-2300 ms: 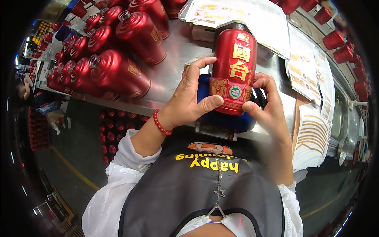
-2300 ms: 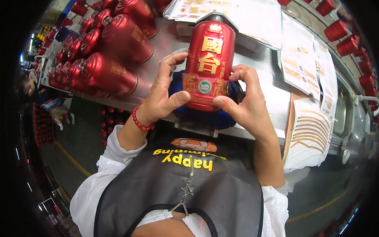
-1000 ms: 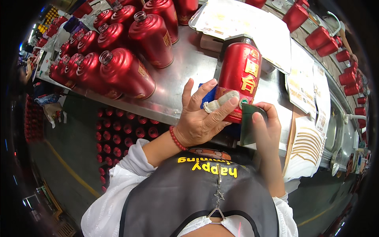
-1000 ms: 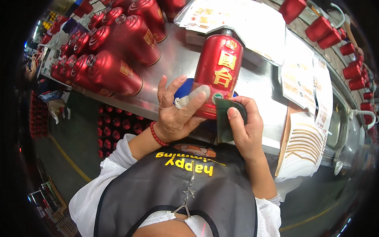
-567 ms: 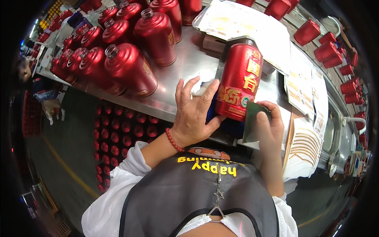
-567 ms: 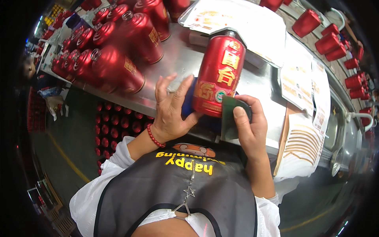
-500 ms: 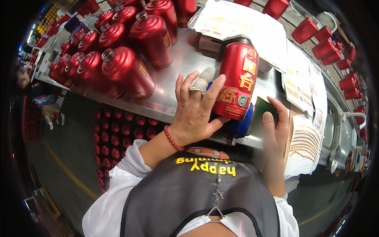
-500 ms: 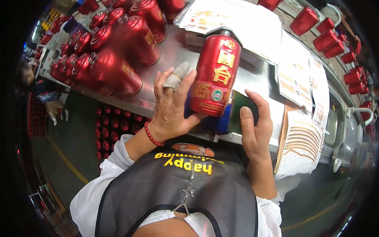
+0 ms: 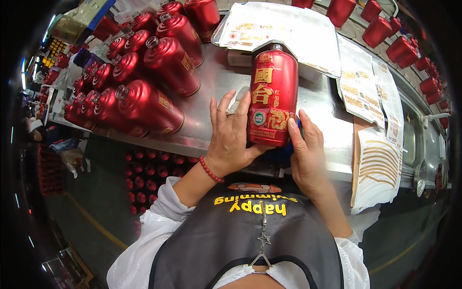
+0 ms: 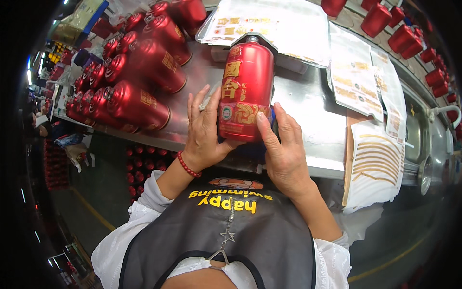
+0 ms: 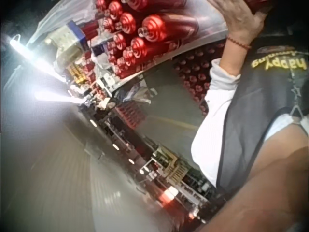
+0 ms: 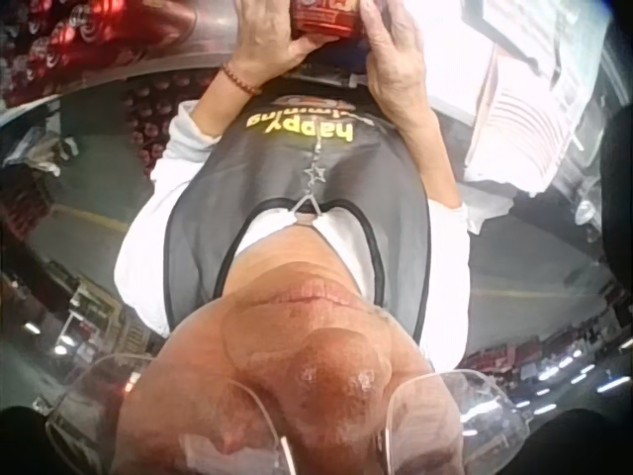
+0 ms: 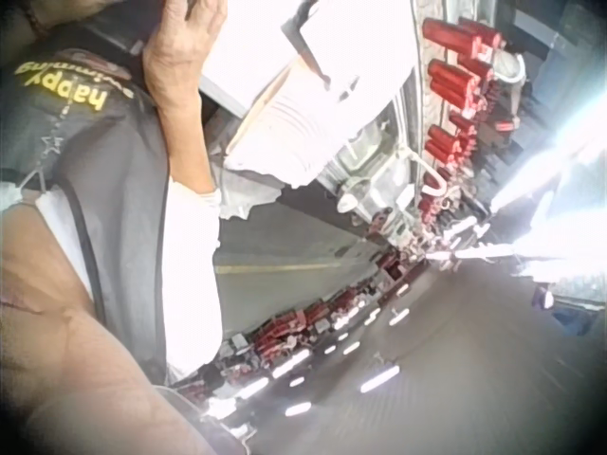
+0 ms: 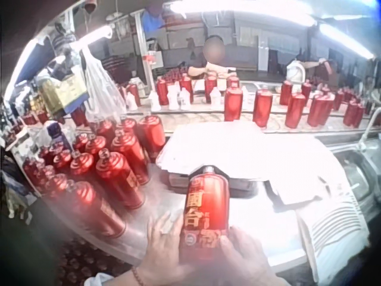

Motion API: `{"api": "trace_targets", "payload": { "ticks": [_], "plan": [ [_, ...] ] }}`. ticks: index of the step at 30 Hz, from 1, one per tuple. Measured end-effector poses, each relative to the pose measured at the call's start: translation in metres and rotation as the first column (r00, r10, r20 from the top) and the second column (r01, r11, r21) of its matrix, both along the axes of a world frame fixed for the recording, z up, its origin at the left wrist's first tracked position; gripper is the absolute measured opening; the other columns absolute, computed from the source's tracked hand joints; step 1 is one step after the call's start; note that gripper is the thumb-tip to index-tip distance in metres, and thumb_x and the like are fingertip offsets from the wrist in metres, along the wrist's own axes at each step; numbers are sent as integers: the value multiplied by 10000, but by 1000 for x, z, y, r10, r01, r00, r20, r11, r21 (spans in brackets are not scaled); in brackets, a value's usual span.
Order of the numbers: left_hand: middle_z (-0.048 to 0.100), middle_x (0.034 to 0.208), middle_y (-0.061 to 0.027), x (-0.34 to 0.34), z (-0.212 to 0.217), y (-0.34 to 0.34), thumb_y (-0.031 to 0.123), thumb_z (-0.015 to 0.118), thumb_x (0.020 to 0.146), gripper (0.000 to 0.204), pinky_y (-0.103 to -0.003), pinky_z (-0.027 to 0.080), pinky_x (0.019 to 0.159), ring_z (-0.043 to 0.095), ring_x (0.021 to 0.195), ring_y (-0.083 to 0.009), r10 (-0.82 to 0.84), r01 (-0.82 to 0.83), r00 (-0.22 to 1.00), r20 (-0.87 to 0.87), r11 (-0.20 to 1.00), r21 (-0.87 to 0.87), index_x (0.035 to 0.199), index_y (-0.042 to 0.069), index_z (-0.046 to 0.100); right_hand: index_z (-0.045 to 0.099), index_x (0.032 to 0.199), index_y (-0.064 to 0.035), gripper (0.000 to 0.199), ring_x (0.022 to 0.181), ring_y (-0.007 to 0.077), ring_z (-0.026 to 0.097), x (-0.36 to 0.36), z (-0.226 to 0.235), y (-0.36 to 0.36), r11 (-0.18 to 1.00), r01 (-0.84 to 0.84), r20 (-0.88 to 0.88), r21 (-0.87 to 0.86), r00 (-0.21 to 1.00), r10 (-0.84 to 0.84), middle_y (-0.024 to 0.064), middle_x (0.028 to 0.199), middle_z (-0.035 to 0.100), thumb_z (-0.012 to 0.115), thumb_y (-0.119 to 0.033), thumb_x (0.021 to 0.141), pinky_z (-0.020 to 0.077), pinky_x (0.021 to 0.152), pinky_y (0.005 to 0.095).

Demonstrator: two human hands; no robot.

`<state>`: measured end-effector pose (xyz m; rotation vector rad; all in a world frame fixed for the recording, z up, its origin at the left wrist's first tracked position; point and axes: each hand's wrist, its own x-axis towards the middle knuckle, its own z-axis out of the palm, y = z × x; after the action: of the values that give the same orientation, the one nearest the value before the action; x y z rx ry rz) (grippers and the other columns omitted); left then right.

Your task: The person applies stickers to red beverage cans using a blue foam holder. They peel stickers from a sheet, place them on the can, and smooth them with a green card and a wooden stick. The person repeats this process for multiple cans on a metal table.

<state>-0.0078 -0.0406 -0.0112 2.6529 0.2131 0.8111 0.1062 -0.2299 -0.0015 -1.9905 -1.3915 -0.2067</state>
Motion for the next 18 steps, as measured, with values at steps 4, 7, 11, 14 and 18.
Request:
{"api": "trace_targets", "payload": {
  "ticks": [4, 7, 11, 14, 18],
  "plan": [
    [449, 1495, -205, -2, -7, 1, 621, 737, 797, 1111, -669, 99, 1161, 307, 1421, -439, 8, -8, 1000, -13, 1000, -24, 1540, -57, 267, 537, 1415, -22, 723, 1214, 454, 546, 7, -6, -13, 999, 51, -64, -4, 997, -51, 301, 1411, 495, 531, 196, 726, 454, 1050, 468],
    [418, 1520, -205, -1, 2, -2, 626, 739, 789, 1104, -676, 108, 1157, 307, 1418, -442, 15, -15, 1000, -15, 1000, 2, 1539, -45, 285, 533, 1339, 52, 453, 984, 314, 706, 15, -5, -19, 950, 204, -278, 236, 951, -135, 238, 1134, 674, 541, 105, 889, 565, 835, 388],
    [432, 1515, -196, 0, 9, -5, 642, 725, 788, 1079, -689, 117, 1149, 317, 1406, -457, 36, -36, 999, -4, 997, 75, 1538, -21, 321, 557, 1143, -19, 228, 717, 318, 714, 5, 54, 33, 946, 141, -604, 292, 794, 68, 180, 841, 693, 629, -98, 942, 552, 654, 387],
    [437, 1517, -190, 0, 5, -4, 655, 706, 797, 1070, -698, 121, 1143, 336, 1394, -469, 57, -57, 998, 2, 994, 91, 1543, -12, 327, 566, 1122, -10, 218, 718, 342, 707, 12, 50, 50, 963, 77, -479, 259, 876, 60, 194, 818, 686, 632, -107, 938, 547, 663, 386],
    [428, 1528, -203, 1, -4, -3, 680, 664, 821, 1083, -691, 126, 1145, 345, 1399, -470, 29, -29, 1000, 1, 999, 16, 1552, -32, 300, 601, 1123, -11, 182, 747, 123, 650, 35, 4, 13, 893, 364, -725, 265, 686, -65, 68, 841, 696, 618, -102, 967, 541, 676, 308]
  ]
}}
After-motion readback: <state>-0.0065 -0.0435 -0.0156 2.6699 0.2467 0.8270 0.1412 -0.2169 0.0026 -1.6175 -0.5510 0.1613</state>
